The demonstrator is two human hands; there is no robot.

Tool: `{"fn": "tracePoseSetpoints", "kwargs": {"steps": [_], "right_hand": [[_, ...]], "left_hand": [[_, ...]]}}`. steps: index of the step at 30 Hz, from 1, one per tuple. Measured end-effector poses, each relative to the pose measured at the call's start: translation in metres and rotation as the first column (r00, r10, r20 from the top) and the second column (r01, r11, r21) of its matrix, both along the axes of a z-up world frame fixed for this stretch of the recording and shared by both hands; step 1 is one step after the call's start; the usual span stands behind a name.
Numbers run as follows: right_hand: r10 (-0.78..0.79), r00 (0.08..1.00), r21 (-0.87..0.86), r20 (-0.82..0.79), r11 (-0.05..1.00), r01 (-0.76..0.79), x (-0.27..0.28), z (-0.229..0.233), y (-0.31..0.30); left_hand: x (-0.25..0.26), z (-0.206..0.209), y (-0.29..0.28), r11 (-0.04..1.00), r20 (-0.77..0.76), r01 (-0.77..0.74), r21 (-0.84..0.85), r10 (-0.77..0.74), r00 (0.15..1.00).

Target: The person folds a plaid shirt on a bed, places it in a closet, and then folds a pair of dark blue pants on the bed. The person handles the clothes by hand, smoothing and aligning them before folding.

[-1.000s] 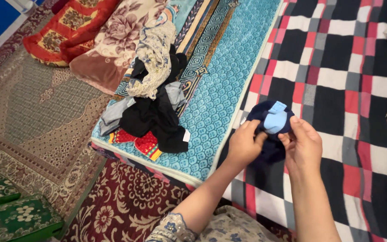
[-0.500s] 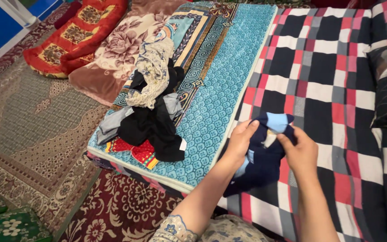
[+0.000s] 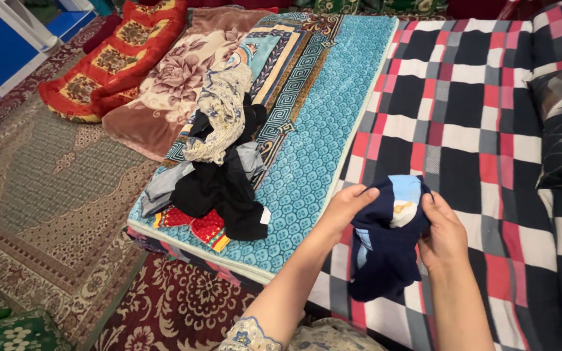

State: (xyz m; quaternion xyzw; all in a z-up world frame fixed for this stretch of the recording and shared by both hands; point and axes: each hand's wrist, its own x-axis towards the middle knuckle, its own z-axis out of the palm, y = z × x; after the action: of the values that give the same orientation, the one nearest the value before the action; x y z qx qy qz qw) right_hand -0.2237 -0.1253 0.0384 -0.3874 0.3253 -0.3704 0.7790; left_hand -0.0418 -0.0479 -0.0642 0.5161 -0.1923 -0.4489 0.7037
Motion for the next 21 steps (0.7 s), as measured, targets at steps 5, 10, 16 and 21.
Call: {"fn": "tracePoseSetpoints", "kwargs": {"steps": [5,10,16,21], "right_hand": [[-0.047,0.996,-0.044,0.077,0.998,0.05,-0.005,-0.015,-0.016],[-0.082,0.989,-0.006,0.123,0.997,0.083,-0.005,0.007,-0.002],[-0.507,0.79,-0.667,-0.346,0.724,0.172,-0.013,0.038,0.012],[-0.349,0.928,-0.989,-0.133,-0.016,-0.147,-0.011,0.074,0.032]], "left_hand": [[-0.038,0.135,0.04,0.962,0.446,0.111,0.251,-0.217,0.868],[-0.026,0.076,0.012,0.837,0.684,-0.141,0.529,-0.322,0.655],[-0.039,0.076,0.013,0.995,0.24,-0.036,0.098,0.012,0.971],[-0.046,0.114,0.021,0.881,0.553,-0.214,0.422,-0.063,0.831]]}}
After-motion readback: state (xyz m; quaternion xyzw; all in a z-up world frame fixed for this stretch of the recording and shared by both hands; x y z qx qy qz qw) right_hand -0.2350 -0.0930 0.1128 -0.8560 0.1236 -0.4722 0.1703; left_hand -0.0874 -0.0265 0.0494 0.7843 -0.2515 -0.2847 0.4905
